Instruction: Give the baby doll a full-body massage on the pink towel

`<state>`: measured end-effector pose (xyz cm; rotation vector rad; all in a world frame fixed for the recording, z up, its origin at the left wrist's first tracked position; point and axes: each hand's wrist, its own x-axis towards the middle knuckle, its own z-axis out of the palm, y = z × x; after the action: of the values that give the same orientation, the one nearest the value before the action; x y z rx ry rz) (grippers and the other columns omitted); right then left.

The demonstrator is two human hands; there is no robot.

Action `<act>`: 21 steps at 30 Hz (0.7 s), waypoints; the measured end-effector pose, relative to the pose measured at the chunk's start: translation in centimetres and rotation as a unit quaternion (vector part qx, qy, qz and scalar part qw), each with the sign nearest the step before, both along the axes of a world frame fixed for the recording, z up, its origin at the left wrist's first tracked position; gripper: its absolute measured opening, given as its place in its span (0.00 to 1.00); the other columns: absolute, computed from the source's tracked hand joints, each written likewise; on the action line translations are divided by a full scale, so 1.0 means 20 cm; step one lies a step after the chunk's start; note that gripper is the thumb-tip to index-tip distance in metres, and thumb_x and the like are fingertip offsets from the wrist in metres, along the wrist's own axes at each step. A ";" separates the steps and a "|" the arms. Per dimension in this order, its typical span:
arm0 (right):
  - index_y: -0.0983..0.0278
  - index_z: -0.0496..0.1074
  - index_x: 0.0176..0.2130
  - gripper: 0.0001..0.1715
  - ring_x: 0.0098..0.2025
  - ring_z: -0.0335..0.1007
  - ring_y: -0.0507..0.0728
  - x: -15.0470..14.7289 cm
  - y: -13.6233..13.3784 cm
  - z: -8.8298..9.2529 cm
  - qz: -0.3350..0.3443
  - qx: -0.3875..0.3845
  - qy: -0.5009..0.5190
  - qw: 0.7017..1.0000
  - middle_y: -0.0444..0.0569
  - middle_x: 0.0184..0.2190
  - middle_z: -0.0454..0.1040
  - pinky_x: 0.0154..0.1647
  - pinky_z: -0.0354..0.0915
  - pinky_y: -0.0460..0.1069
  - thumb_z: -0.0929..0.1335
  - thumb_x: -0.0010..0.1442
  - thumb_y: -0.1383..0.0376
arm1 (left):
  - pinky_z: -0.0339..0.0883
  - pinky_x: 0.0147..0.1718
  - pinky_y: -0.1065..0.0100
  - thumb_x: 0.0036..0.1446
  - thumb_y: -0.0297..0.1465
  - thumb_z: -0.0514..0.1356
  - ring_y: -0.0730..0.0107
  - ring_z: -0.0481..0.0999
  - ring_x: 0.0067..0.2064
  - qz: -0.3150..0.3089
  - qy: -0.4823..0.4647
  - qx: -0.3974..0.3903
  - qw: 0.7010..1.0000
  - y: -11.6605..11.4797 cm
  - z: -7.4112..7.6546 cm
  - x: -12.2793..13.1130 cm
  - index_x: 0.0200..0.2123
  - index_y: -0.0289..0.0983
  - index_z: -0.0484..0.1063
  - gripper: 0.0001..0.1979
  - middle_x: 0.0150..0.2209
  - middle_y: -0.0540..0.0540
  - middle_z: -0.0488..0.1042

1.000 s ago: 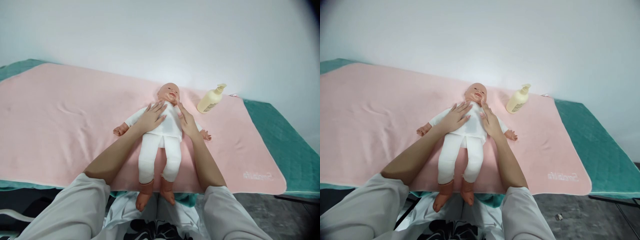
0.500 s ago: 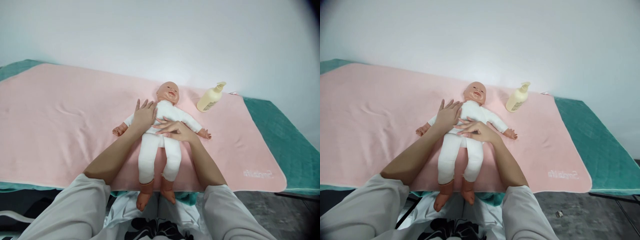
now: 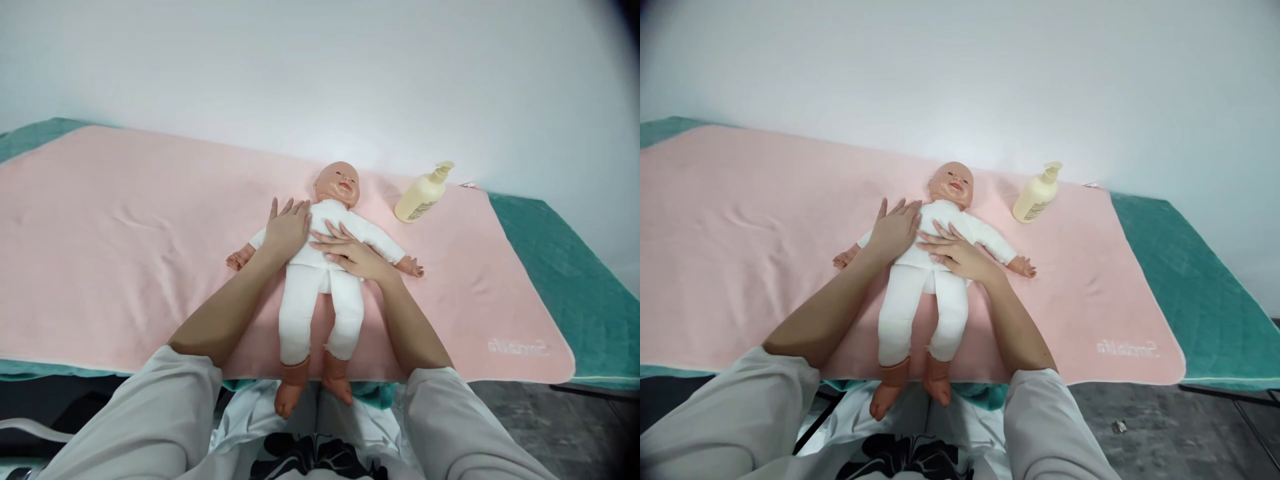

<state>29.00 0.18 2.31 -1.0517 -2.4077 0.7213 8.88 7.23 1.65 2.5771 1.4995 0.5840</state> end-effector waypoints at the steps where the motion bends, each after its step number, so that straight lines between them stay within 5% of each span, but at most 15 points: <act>1: 0.48 0.59 0.68 0.28 0.77 0.30 0.55 0.01 0.01 -0.01 -0.016 0.007 -0.006 1.000 0.35 0.72 0.53 0.78 0.31 0.65 0.55 0.73 0.51 | 0.36 0.71 0.40 0.71 0.34 0.38 0.48 0.59 0.71 0.000 0.001 -0.001 1.000 0.00 0.00 0.00 0.67 0.29 0.61 0.29 0.66 0.36 0.66; 8: 0.51 0.45 0.73 0.37 0.78 0.24 0.62 0.06 0.05 -0.06 -0.155 -0.002 -0.055 0.986 0.42 0.75 0.39 0.75 0.28 0.72 0.55 0.71 0.46 | 0.37 0.71 0.41 0.70 0.35 0.38 0.49 0.59 0.71 0.002 -0.002 0.002 1.000 0.00 0.01 0.00 0.68 0.30 0.60 0.29 0.66 0.37 0.67; 14: 0.52 0.47 0.73 0.38 0.78 0.33 0.64 0.10 0.06 -0.06 -0.216 0.013 -0.062 0.974 0.45 0.75 0.45 0.75 0.28 0.73 0.55 0.71 0.45 | 0.38 0.71 0.41 0.70 0.35 0.39 0.50 0.58 0.71 0.005 -0.003 -0.005 1.000 0.00 0.00 0.00 0.68 0.33 0.61 0.29 0.66 0.38 0.67; 21: 0.60 0.62 0.68 0.39 0.77 0.36 0.68 0.17 0.06 -0.05 -0.293 0.062 -0.066 0.952 0.50 0.70 0.59 0.74 0.30 0.76 0.52 0.70 0.43 | 0.39 0.72 0.43 0.71 0.42 0.43 0.50 0.57 0.72 0.021 -0.029 -0.004 0.999 0.00 0.04 -0.01 0.69 0.31 0.59 0.31 0.68 0.35 0.63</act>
<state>32.35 1.39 1.24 -1.6881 -2.0320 0.2935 8.72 7.17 2.46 2.5053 1.5389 0.6499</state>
